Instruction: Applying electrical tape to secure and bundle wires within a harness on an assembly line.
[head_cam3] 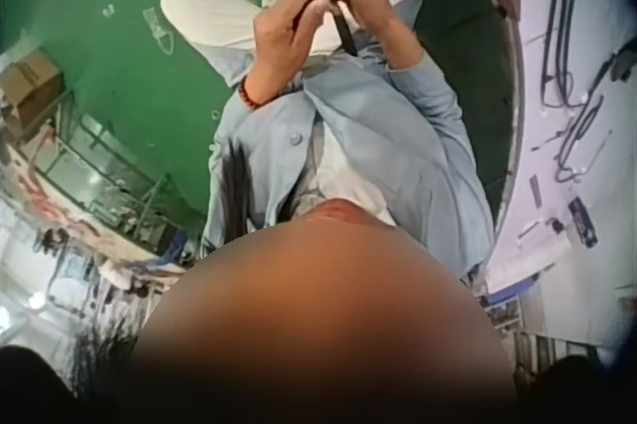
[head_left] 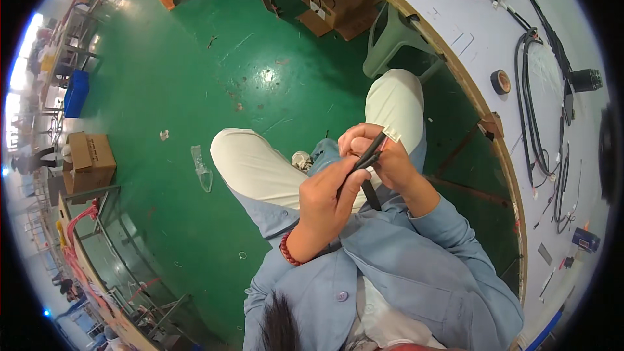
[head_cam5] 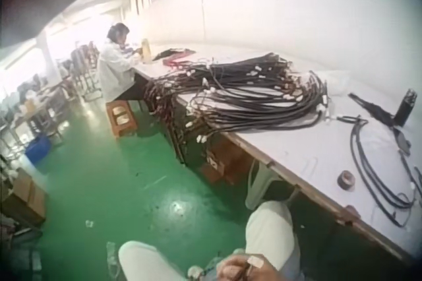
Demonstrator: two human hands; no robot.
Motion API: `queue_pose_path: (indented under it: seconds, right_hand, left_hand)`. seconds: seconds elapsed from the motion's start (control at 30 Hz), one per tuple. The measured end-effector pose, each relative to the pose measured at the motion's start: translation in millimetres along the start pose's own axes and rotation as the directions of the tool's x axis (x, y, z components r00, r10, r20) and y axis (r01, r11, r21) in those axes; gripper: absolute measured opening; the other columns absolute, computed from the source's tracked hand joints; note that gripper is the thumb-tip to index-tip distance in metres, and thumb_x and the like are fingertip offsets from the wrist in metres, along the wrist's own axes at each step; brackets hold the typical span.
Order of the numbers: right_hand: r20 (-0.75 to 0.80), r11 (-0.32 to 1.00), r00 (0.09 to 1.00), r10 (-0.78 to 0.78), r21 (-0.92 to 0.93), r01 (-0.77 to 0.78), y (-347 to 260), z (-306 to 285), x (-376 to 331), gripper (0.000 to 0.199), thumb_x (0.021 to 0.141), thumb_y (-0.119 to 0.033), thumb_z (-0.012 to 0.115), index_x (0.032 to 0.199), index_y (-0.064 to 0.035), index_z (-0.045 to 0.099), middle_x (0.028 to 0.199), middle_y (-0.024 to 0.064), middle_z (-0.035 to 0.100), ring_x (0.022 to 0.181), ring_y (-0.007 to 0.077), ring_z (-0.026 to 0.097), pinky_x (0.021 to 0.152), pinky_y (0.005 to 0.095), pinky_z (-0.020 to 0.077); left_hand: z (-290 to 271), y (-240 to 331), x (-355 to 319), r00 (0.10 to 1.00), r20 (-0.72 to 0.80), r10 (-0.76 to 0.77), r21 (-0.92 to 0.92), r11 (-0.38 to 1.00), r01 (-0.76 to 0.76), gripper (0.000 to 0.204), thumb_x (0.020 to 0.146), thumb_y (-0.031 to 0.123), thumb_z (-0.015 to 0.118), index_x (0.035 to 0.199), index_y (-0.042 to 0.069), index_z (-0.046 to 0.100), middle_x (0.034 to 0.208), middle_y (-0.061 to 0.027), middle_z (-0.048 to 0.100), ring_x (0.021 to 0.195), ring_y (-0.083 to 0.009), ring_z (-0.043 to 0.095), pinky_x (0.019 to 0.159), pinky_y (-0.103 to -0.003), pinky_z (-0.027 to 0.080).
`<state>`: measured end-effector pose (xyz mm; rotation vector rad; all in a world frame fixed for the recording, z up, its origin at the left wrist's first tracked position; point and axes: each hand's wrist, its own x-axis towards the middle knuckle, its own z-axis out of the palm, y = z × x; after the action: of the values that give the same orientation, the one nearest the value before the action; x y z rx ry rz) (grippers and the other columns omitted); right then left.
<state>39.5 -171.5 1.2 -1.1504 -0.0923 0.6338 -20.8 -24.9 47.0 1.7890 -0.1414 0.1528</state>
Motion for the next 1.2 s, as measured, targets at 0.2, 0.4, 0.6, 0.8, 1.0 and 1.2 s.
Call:
queue_pose_path:
  seconds: [0.2, 0.4, 0.6, 0.8, 1.0, 1.2]
  right_hand:
    - [0.206, 0.951, 0.963, 0.174, 0.22, -0.219, -22, 7, -14, 0.063, 0.085, -0.051, 0.045, 0.116, 0.0033, 0.049, 0.107, 0.0101, 0.052, 0.099, 0.016, 0.051, 0.086, 0.0267, 0.0417]
    - [0.126, 0.997, 0.989, 0.076, -0.023, -0.074, -27, 6, -20, 0.063, 0.069, -0.031, 0.055, 0.122, 0.0021, 0.048, 0.115, 0.0103, 0.048, 0.105, 0.0192, 0.05, 0.095, 0.0324, 0.0371]
    - [0.132, 0.971, 0.988, -0.074, -0.218, 0.102, -31, 1, -23, 0.058, 0.058, -0.02, 0.057, 0.112, 0.0001, 0.055, 0.114, 0.0125, 0.047, 0.108, 0.0228, 0.046, 0.095, 0.0346, 0.034]
    - [0.15, 0.992, 0.986, -0.076, -0.091, 0.091, -36, 8, -21, 0.048, 0.056, -0.019, 0.057, 0.099, 0.0009, 0.06, 0.112, 0.0134, 0.047, 0.103, 0.0252, 0.046, 0.094, 0.0356, 0.0337]
    - [0.219, 0.991, 0.969, -0.112, -0.04, 0.124, -30, 2, -16, 0.043, 0.053, -0.018, 0.056, 0.093, -0.0021, 0.062, 0.11, 0.0153, 0.048, 0.103, 0.0274, 0.045, 0.093, 0.0357, 0.0327]
    - [0.324, 0.977, 0.926, -0.192, -0.021, 0.21, -25, -5, -9, 0.043, 0.052, -0.016, 0.056, 0.093, -0.006, 0.065, 0.11, 0.0164, 0.048, 0.101, 0.0275, 0.044, 0.091, 0.0361, 0.0326]
  left_hand:
    - [-3, 0, -6, 0.982, 0.123, -0.146, -0.077, 0.985, 0.156, 0.023, 0.092, 0.013, 0.054, 0.105, -0.004, 0.06, 0.072, -0.0049, 0.063, 0.06, -0.0088, 0.053, 0.055, -0.021, 0.044]
    - [-8, 1, -6, 0.965, 0.145, -0.219, -0.112, 0.965, 0.236, 0.025, 0.093, 0.015, 0.054, 0.106, -0.005, 0.061, 0.074, -0.0047, 0.062, 0.06, -0.0081, 0.053, 0.053, -0.021, 0.042]
    - [-12, 8, -3, 0.97, 0.085, -0.228, -0.11, 0.965, 0.237, 0.02, 0.088, 0.011, 0.06, 0.103, -0.002, 0.062, 0.065, -0.0073, 0.056, 0.055, -0.0109, 0.052, 0.05, -0.024, 0.041]
    - [-16, 6, -4, 0.981, 0.094, -0.172, -0.052, 0.983, 0.177, 0.019, 0.087, 0.01, 0.061, 0.101, -0.002, 0.062, 0.066, -0.0098, 0.057, 0.054, -0.0149, 0.053, 0.049, -0.026, 0.041]
    - [-21, 5, -2, 0.982, 0.155, -0.106, 0.04, 0.994, 0.101, 0.021, 0.089, 0.009, 0.059, 0.104, -0.004, 0.061, 0.067, -0.0063, 0.058, 0.056, -0.0101, 0.052, 0.05, -0.023, 0.041]
    - [-19, 4, -3, 0.983, 0.138, -0.124, -0.047, 0.99, 0.132, 0.022, 0.084, 0.009, 0.064, 0.103, -0.002, 0.062, 0.069, -0.0115, 0.059, 0.052, -0.0189, 0.052, 0.047, -0.028, 0.04]
